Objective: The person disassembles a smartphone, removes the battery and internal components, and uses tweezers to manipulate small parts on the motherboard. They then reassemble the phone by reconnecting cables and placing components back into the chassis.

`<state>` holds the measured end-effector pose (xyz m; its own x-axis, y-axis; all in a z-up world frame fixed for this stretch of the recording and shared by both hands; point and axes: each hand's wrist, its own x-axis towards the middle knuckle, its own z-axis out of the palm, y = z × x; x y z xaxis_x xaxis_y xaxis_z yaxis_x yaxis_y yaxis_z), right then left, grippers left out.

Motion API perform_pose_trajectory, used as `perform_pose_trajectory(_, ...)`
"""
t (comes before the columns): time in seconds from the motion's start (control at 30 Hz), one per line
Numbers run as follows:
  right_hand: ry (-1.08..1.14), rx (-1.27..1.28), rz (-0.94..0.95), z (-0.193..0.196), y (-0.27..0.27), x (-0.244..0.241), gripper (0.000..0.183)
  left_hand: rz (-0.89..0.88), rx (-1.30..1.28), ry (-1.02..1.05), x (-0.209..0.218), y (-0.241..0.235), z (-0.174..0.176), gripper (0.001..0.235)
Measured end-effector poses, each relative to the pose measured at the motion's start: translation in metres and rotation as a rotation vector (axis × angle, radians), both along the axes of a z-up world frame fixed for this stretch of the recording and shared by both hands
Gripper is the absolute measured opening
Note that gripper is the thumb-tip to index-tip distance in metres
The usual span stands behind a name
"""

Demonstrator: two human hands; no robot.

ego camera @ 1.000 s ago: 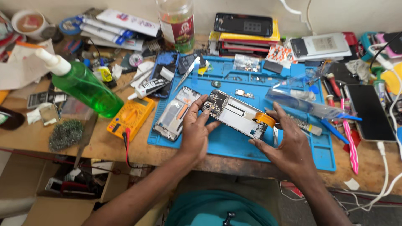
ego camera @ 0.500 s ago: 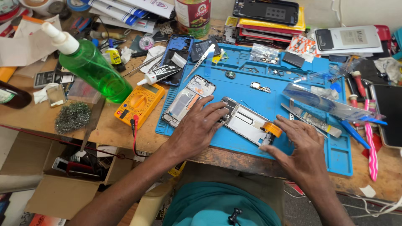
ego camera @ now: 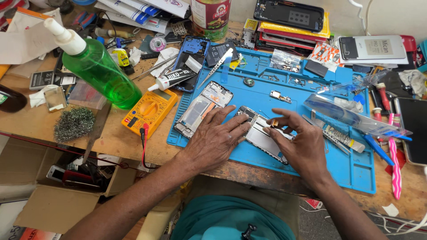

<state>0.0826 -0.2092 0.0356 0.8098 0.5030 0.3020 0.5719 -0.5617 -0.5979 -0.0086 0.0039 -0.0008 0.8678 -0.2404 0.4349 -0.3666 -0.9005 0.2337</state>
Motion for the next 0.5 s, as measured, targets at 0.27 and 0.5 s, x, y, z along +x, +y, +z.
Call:
perform_pose_trajectory(0.27, 0.066, 0.070, 0.005, -0.008, 0.005, 0.007, 0.027, -0.012, -0.063, 0.027, -0.002, 0.003, -0.004, 0.038)
perform_pose_trajectory(0.5, -0.139, -0.030, 0.081, -0.011, 0.012, 0.004, 0.038, -0.015, -0.075, 0.025, -0.001, 0.005, -0.006, 0.041)
